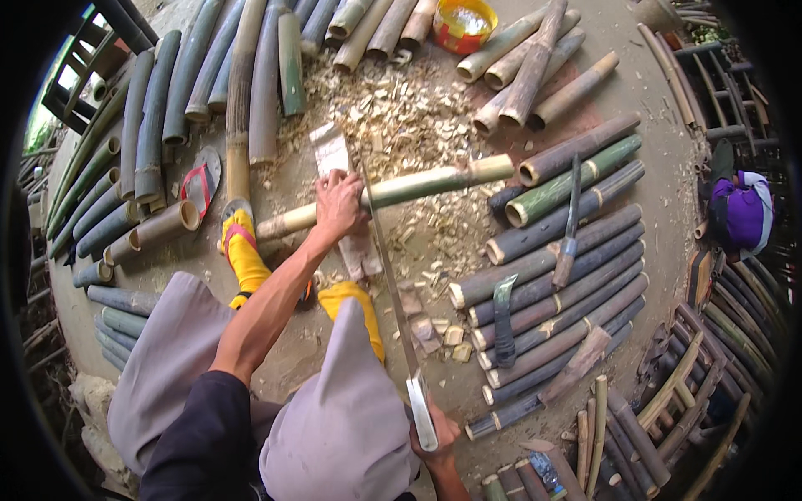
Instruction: The person sits on the ground surrounded by bamboo poles, measures a piece with a tape measure, and cuts it with a hand saw. They then use a knife to shave and smooth the cut ends of the bamboo.
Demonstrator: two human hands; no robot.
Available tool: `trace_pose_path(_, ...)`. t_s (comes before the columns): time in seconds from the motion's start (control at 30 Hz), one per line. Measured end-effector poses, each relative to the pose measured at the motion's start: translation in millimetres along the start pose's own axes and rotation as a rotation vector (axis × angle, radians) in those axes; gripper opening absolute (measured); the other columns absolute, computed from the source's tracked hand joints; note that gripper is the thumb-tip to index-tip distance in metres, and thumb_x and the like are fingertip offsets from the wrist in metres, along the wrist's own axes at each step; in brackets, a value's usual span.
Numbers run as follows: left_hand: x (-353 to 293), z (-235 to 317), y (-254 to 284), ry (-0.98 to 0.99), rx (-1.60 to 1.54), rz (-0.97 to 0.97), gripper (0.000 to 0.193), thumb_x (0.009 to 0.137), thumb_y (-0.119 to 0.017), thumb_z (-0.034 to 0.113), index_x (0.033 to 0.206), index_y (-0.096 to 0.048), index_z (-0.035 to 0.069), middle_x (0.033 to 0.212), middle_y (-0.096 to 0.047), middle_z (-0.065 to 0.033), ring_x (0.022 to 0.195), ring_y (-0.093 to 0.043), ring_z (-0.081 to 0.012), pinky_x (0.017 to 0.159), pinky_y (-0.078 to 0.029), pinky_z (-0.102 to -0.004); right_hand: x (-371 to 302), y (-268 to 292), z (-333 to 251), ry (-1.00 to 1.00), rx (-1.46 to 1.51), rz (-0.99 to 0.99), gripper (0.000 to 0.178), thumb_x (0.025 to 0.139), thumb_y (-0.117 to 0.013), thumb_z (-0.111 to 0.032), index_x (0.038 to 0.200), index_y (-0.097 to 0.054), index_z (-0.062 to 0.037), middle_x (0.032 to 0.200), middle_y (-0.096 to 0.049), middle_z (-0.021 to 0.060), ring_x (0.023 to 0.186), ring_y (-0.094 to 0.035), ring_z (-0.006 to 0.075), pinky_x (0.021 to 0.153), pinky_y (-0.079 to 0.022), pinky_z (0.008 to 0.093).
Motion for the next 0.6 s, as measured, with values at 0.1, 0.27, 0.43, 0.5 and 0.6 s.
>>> trace_pose_path(0.1, 2, 7, -4, 0.024, 0.012, -0.018, 0.052, 0.053, -0.081, 0.027, 0.101, -0.066, 0.013, 0.110, -0.060, 0.0012, 0.113, -0.046, -0.0231, 0.095, -0.032, -0.0436, 64, -38, 9, 0.103, 0.085, 0.042, 0.046, 0.074, -0.066, -0.005, 0.118, -0.059, 0.0078, 0.093, -0.068, 0.0203, 0.067, -0.067, 0.0275, 0.059, -0.052, 0.0350)
trace_pose_path(0.27, 0, -3, -7, 0.049, 0.052, -0.056, 0.054, 0.055, -0.081, 0.030, 0.104, -0.066, 0.015, 0.111, -0.060, 0.0023, 0.113, -0.045, -0.0217, 0.095, -0.032, -0.0433, 172, -87, -4, -0.057, 0.342, -0.003, 0.048, 0.074, -0.066, -0.005, 0.121, -0.059, 0.0026, 0.088, -0.067, 0.0203, 0.060, -0.064, 0.0264, 0.054, -0.050, 0.0343)
trace_pose_path(0.43, 1, 1, 0, 0.045, 0.001, -0.075, 0.044, 0.057, -0.079, 0.028, 0.096, -0.067, 0.013, 0.105, -0.059, 0.0000, 0.112, -0.045, -0.0231, 0.094, -0.032, -0.0456, 48, -25, 15, 0.029, 0.123, 0.038, 0.047, 0.074, -0.065, -0.004, 0.120, -0.060, 0.0021, 0.088, -0.066, 0.0197, 0.062, -0.065, 0.0250, 0.055, -0.051, 0.0339)
trace_pose_path(0.5, 0, 3, 3, 0.048, -0.034, -0.075, 0.042, 0.056, -0.079, 0.028, 0.092, -0.067, 0.011, 0.103, -0.060, -0.0009, 0.112, -0.045, -0.0237, 0.094, -0.032, -0.0458, 34, -24, 19, 0.044, 0.075, 0.054, 0.046, 0.074, -0.065, -0.003, 0.120, -0.060, 0.0018, 0.088, -0.066, 0.0195, 0.062, -0.065, 0.0245, 0.055, -0.051, 0.0338)
trace_pose_path(0.6, 1, 10, 3, 0.014, -0.027, -0.033, 0.050, 0.055, -0.081, 0.028, 0.099, -0.066, 0.010, 0.107, -0.060, -0.0004, 0.112, -0.045, -0.0235, 0.094, -0.032, -0.0458, 85, -63, 27, 0.149, 0.114, 0.170, 0.046, 0.074, -0.064, -0.003, 0.119, -0.060, 0.0015, 0.087, -0.066, 0.0192, 0.063, -0.066, 0.0236, 0.056, -0.051, 0.0336)
Point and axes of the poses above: each hand's wrist, its own x-axis towards the middle knuckle, its own y-axis out of the back of the hand, z = x × y, the point moved 3 cm from there along x, towards the middle knuckle
